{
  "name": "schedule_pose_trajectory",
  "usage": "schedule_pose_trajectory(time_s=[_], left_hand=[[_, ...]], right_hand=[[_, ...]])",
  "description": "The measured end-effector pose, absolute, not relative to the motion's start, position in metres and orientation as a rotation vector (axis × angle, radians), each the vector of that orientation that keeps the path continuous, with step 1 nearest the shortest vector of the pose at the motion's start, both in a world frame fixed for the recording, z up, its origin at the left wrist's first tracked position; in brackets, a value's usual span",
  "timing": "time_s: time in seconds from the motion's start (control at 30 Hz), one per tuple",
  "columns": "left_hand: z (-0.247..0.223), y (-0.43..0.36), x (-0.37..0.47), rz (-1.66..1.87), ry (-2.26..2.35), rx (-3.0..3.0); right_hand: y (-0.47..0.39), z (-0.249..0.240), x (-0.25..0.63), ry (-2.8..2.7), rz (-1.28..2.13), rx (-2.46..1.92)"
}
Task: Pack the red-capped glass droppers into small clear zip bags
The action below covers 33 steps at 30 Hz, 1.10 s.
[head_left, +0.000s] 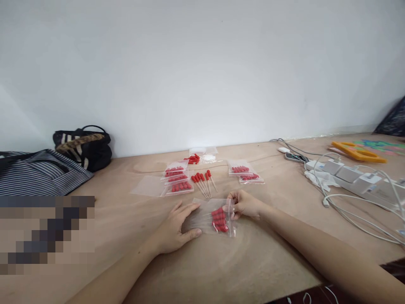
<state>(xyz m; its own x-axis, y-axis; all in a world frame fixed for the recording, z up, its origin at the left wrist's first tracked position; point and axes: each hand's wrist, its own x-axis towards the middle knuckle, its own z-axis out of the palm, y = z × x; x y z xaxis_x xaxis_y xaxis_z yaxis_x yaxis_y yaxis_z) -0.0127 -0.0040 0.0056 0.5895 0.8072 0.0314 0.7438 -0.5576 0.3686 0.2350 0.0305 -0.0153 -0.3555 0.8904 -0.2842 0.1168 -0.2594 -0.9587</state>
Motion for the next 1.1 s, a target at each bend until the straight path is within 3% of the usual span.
schedule_pose_trajectory(time_s=[0.3, 0.5, 0.57, 0.63, 0.77, 1.1], left_hand=[[0.003, -0.003, -0.014, 0.302, 1.256, 2.512], [0.002, -0.002, -0.016, 0.32, 1.222, 2.533], [0.001, -0.002, -0.016, 0.332, 1.221, 2.534], [0.0, -0.002, -0.016, 0.343, 1.227, 2.53], [0.0, -0.003, -0.016, 0.357, 1.219, 2.526], [0.003, -0.005, -0.016, 0.332, 1.184, 2.527]], right_hand=[[0.022, -0.015, 0.224, -1.59, 1.386, -1.446], [0.038, 0.003, 0.257, -1.845, 1.68, -1.211], [0.055, 0.008, 0.265, -1.86, 1.545, -1.331], [0.076, 0.01, 0.262, -1.802, 1.131, -1.535], [0.115, 0.003, 0.226, -1.737, 0.846, -1.676], [0.145, 0.008, 0.179, -1.844, 0.776, -1.942]])
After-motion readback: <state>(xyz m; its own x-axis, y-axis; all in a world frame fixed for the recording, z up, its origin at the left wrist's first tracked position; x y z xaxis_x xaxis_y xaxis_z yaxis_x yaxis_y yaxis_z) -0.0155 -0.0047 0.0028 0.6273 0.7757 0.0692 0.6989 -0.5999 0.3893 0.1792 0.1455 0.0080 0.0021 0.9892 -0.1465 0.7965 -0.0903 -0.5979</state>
